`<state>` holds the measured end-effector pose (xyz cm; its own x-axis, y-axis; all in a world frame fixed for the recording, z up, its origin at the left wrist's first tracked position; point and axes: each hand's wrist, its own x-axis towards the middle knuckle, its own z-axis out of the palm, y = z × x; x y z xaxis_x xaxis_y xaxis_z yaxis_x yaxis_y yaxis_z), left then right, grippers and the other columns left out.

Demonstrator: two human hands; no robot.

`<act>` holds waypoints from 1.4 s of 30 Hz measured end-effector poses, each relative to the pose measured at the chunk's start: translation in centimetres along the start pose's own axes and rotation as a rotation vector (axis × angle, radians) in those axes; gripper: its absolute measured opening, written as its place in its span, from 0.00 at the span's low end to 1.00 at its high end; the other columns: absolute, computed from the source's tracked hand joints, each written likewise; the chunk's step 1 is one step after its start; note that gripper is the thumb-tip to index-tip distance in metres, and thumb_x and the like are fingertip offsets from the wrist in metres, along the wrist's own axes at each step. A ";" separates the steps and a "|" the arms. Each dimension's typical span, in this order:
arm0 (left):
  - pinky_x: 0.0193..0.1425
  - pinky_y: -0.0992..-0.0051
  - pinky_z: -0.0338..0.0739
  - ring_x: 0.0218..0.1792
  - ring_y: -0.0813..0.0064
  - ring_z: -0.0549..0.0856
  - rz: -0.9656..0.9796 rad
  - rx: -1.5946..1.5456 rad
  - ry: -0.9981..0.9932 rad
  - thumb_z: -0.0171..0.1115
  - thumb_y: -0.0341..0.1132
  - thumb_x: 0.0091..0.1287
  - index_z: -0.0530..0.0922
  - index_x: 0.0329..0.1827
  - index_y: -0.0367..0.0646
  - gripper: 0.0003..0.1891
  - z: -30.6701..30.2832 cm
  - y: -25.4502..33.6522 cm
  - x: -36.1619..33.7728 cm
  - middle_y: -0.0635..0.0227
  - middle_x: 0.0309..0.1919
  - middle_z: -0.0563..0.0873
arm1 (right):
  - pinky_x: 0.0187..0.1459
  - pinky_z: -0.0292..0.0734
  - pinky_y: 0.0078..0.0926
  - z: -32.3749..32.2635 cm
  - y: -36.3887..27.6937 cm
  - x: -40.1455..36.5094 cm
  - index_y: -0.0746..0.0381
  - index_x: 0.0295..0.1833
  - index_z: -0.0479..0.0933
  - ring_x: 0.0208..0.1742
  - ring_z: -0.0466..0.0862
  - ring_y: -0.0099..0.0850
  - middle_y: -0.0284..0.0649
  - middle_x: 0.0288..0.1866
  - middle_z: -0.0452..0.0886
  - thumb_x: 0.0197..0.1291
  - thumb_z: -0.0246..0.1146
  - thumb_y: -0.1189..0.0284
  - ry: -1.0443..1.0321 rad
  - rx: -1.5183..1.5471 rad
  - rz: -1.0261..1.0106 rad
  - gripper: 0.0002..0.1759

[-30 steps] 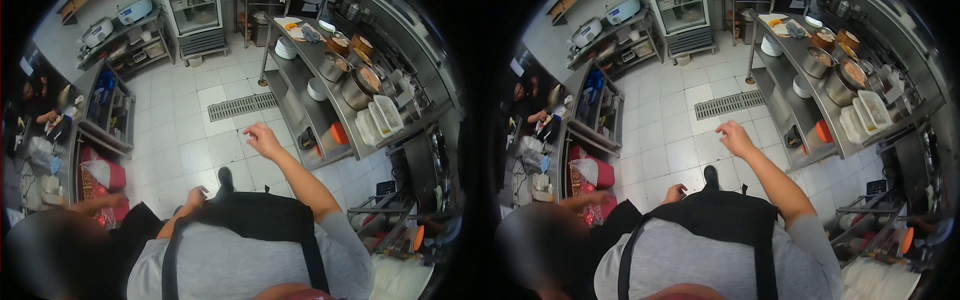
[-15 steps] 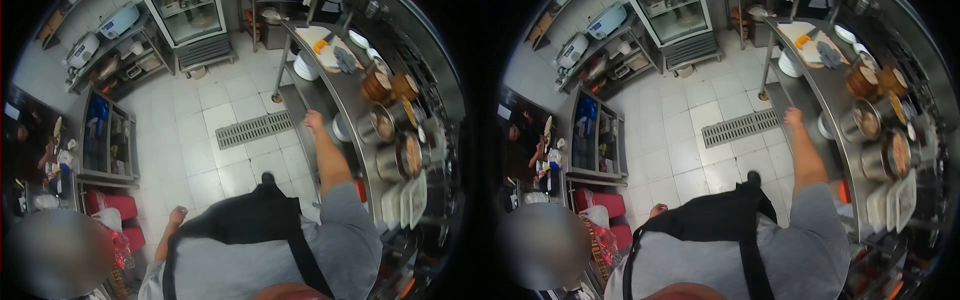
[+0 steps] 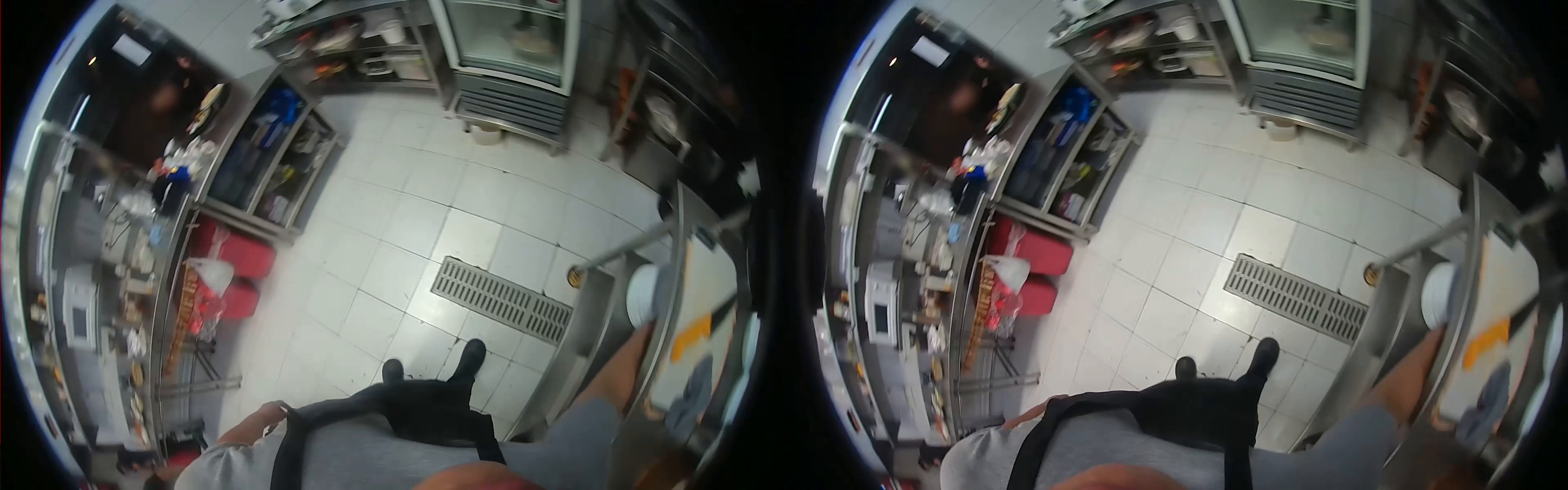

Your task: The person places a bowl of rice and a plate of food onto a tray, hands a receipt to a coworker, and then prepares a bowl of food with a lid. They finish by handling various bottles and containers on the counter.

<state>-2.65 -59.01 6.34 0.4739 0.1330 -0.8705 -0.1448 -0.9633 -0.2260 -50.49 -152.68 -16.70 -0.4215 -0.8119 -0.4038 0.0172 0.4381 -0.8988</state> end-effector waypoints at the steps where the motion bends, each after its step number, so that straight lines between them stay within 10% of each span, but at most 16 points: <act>1: 0.50 0.72 0.78 0.44 0.69 0.85 0.136 0.031 0.034 0.62 0.47 0.61 0.81 0.51 0.52 0.18 1.2 -0.7 1.4 0.63 0.42 0.87 | 0.58 0.68 0.42 0.5 0.2 0.7 0.64 0.66 0.67 0.60 0.73 0.41 0.44 0.65 0.71 0.57 0.60 0.49 0.004 -0.004 0.010 0.38; 12: 0.52 0.71 0.77 0.48 0.68 0.83 0.091 -0.259 0.027 0.73 0.44 0.53 0.74 0.58 0.49 0.29 -2.6 11.1 -2.8 0.66 0.44 0.85 | 0.57 0.68 0.41 3.3 2.6 2.4 0.65 0.65 0.67 0.58 0.74 0.41 0.45 0.62 0.72 0.55 0.59 0.54 0.008 -0.070 0.057 0.36; 25: 0.46 0.70 0.82 0.42 0.70 0.86 0.144 -0.423 0.024 0.70 0.29 0.53 0.62 0.69 0.50 0.39 -0.7 9.6 -2.5 0.60 0.47 0.84 | 0.57 0.69 0.40 3.3 3.7 0.1 0.66 0.64 0.67 0.57 0.75 0.42 0.47 0.59 0.73 0.54 0.58 0.59 -0.019 -0.078 0.084 0.34; 31: 0.54 0.70 0.78 0.47 0.69 0.84 0.120 -0.520 -0.045 0.80 0.42 0.44 0.64 0.68 0.48 0.46 0.5 8.3 -2.0 0.57 0.51 0.81 | 0.56 0.69 0.39 4.5 4.6 -2.4 0.67 0.63 0.67 0.56 0.75 0.42 0.47 0.58 0.74 0.53 0.58 0.62 -0.060 -0.107 0.089 0.33; 42: 0.54 0.67 0.78 0.46 0.66 0.84 0.294 -0.572 0.100 0.74 0.43 0.51 0.65 0.68 0.52 0.40 3.4 4.4 -1.7 0.61 0.50 0.82 | 0.56 0.69 0.38 9.8 10.8 -31.0 0.68 0.63 0.67 0.55 0.76 0.42 0.49 0.56 0.75 0.52 0.57 0.67 -0.627 -0.333 0.125 0.31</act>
<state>-7.10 -62.69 5.34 0.5678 -0.1509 -0.8092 0.1913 -0.9320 0.3080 -28.31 -126.57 -15.54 0.1669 -0.7732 -0.6118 -0.2881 0.5552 -0.7802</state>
